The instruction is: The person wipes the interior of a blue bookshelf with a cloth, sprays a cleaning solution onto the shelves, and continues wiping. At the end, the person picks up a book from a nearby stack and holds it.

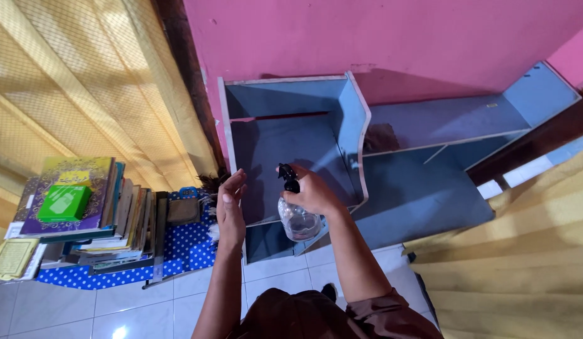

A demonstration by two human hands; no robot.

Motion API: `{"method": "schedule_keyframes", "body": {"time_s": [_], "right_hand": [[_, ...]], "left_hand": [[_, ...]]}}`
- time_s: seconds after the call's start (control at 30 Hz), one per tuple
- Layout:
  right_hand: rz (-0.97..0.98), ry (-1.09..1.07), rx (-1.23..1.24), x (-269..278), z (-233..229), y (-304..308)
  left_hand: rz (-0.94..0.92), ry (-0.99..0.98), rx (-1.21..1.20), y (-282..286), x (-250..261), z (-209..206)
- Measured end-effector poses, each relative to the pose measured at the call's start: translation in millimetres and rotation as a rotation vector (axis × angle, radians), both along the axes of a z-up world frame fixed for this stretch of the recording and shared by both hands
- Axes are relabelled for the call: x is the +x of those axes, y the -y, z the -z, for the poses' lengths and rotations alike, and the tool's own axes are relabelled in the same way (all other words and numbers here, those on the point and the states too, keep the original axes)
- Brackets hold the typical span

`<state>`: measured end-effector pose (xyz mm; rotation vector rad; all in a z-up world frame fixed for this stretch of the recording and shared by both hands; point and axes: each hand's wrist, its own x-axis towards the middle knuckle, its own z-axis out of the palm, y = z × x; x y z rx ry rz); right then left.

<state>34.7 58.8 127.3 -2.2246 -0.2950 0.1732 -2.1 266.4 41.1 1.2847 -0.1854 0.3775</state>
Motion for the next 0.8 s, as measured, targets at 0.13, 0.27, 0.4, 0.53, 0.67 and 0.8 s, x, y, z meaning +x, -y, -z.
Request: {"method": "schedule_keyframes", "body": {"time_s": [0.13, 0.27, 0.4, 0.53, 0.67, 0.8], "right_hand": [[-0.027, -0.022, -0.009, -15, 16, 18], [-0.031, 0.028, 0.008, -35, 25, 24], [-0.015, -0.041, -0.078, -46, 26, 23], [-0.008, -0.017, -0.044, -52, 31, 23], [0.017, -0.038, -0.090, -60, 31, 32], [0.031, 0.035, -0.042, -66, 38, 44]], "left_hand": [[0.012, -0.011, -0.016, 5, -1, 5], [0.033, -0.036, 0.002, 11, -4, 5], [0.056, -0.010, -0.012, 18, -5, 7], [0.050, -0.019, -0.004, 24, -8, 7], [0.018, -0.020, 0.053, 35, -17, 12], [-0.005, -0.020, 0.073, 45, -24, 23]]}}
